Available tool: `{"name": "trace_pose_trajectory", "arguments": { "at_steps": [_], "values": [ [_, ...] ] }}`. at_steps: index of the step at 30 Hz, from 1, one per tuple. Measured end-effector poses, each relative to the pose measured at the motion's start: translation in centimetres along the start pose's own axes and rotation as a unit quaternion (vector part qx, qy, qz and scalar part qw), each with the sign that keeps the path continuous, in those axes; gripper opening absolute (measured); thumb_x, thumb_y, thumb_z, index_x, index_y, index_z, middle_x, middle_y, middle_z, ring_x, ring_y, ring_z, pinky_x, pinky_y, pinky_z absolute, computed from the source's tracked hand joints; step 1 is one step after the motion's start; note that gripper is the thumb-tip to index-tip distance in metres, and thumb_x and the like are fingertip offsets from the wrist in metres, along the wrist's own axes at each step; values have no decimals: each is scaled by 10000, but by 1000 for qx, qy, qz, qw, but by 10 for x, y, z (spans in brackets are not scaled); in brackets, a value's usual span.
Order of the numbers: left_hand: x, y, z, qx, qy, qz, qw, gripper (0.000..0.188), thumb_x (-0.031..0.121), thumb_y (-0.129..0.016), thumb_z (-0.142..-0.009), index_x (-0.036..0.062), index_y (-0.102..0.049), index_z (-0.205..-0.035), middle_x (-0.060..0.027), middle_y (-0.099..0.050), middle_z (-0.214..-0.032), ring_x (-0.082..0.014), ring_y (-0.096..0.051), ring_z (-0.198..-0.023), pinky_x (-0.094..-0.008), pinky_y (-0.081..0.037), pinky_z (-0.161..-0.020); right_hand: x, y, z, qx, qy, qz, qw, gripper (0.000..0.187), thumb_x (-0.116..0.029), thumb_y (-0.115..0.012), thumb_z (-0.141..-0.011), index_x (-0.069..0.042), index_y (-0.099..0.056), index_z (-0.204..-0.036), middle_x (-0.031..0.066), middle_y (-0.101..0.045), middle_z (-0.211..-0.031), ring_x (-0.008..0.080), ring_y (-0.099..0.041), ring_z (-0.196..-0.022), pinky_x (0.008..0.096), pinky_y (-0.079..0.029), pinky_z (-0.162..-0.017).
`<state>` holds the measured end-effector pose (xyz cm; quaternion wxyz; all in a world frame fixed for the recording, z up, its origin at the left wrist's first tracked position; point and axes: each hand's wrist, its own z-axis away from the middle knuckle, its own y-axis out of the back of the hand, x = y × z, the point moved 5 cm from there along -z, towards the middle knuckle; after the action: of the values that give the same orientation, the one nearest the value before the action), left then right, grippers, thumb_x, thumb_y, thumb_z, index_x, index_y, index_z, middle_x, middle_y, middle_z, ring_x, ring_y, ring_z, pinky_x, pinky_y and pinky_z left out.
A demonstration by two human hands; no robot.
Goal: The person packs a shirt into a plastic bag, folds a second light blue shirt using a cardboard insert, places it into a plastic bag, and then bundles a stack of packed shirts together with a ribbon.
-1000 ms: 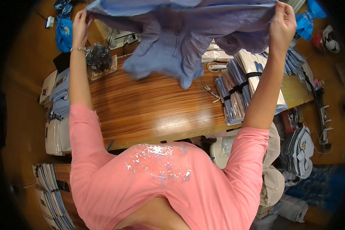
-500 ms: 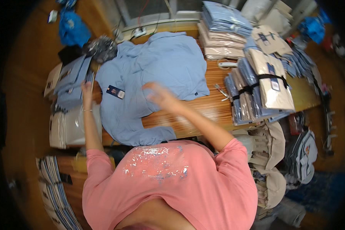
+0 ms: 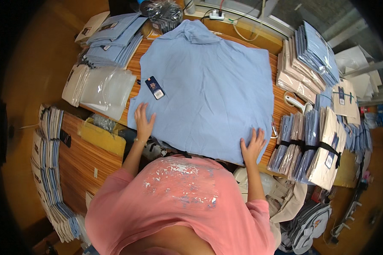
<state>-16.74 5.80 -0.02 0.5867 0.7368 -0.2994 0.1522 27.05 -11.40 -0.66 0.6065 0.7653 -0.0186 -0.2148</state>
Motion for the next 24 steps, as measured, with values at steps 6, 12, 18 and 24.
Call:
{"name": "trace_pose_trajectory", "arguments": {
  "at_steps": [6, 12, 18, 24],
  "values": [
    [31, -12, -51, -148, -140, -155, 967, 543, 234, -639, -796, 118, -467, -1298, -192, -343, -1371, -366, -306, -1277, -531, -250, -1019, -44, -15, -2, -56, 49, 37, 997, 520, -328, -535, -873, -146, -433, -1349, 166, -303, -1449, 342, -209, -1367, 590, -111, -1072],
    [-26, 84, -39, 316, 55, -180, 930, 468, -59, -502, -723, 62, -552, -1172, -197, -420, -1297, -359, -376, -1219, -496, -277, -1018, -51, 0, 4, -80, -5, 79, 994, 493, -350, -573, -829, -132, -511, -1267, 162, -409, -1349, 333, -333, -1278, 549, -228, -1020],
    [-5, 24, -87, 114, -6, 64, 991, 273, 1, -490, -831, 7, -594, -1084, -149, -530, -1195, -340, -443, -1162, -432, -363, -962, -70, 10, -118, 55, 68, -48, 995, 290, -227, -598, -809, -98, -623, -1068, 165, -493, -1216, 352, -437, -1132, 469, -331, -940],
    [-83, -20, -218, 196, 66, -272, 940, 167, 145, -511, -896, 20, -604, -956, -172, -614, -958, -344, -556, -913, -422, -435, -817, -84, -61, -276, 15, 106, -103, 989, 346, -274, -541, -876, -132, -572, -1190, 146, -461, -1312, 314, -407, -1234, 524, -293, -996]
  ]
}}
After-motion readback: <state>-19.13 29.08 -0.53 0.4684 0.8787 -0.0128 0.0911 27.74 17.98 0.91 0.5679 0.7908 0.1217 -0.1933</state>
